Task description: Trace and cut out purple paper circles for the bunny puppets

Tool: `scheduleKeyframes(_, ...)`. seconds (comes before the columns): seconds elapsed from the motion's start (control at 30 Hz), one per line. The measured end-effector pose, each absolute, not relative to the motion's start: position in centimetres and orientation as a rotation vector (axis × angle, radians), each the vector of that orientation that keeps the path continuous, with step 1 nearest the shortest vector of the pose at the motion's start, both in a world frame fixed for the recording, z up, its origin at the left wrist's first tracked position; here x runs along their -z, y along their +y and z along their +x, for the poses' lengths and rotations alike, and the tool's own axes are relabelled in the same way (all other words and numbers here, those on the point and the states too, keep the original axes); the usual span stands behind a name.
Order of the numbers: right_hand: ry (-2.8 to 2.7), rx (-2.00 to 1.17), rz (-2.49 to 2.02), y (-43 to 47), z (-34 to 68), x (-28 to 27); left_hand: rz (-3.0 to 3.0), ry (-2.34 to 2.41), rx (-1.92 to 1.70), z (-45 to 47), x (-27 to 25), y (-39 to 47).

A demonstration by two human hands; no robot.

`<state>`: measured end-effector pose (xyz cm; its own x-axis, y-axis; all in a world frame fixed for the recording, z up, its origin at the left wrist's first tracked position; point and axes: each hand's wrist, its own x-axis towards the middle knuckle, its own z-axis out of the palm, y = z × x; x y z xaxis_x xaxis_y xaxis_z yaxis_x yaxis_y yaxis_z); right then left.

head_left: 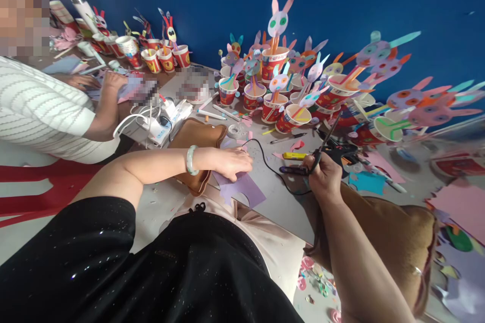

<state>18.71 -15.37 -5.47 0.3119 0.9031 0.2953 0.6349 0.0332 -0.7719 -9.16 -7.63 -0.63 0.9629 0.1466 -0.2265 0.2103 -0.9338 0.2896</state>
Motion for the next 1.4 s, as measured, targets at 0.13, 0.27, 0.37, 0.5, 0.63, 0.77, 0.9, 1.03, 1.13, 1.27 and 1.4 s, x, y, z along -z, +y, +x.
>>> scheduleKeyframes(0.13,-1.387,-0.382,-1.693,-15.4,18.7,5.4,2.626,0.326,0.266,-8.4,0.2,-7.1)
scheduleKeyframes(0.27,-1.332,-0.428,-1.679,-15.5,18.6,5.3,2.233,0.349,0.15,-6.9,-1.0,-5.6)
scheduleKeyframes(0.37,-1.263,-0.492,-1.629,-15.4,18.6,5.4,1.959,0.391,-0.065,-5.4,-1.9,-4.8)
scheduleKeyframes(0.5,-1.188,-0.504,-1.549,-15.2,19.1,5.8,1.588,0.465,-0.309,-2.9,-2.4,-4.3)
scheduleKeyframes(0.63,-1.012,-0.539,-1.427,-15.0,19.6,6.0,1.385,0.485,-0.554,-0.2,-1.7,-3.9)
scheduleKeyframes(0.77,-0.906,-0.547,-1.392,-15.1,19.5,5.7,1.261,0.558,-0.713,1.3,-0.4,-3.9)
scheduleKeyframes(0.9,-0.939,-0.471,-1.426,-15.7,19.2,5.6,1.116,0.583,-0.724,1.6,0.2,-4.4)
scheduleKeyframes(1.03,-0.991,-0.425,-1.528,-16.2,18.9,5.1,1.105,0.584,-0.741,1.7,0.1,-4.6)
scheduleKeyframes(1.13,-1.015,-0.385,-1.568,-16.4,18.4,4.4,1.139,0.579,-0.74,1.8,0.4,-4.7)
scheduleKeyframes(1.27,-1.046,-0.354,-1.616,-16.5,17.9,3.6,1.241,0.535,-0.723,1.7,1.1,-5.0)
scheduleKeyframes(1.4,-1.001,-0.293,-1.639,-16.7,18.1,3.4,1.302,0.503,-0.619,1.5,1.8,-4.9)
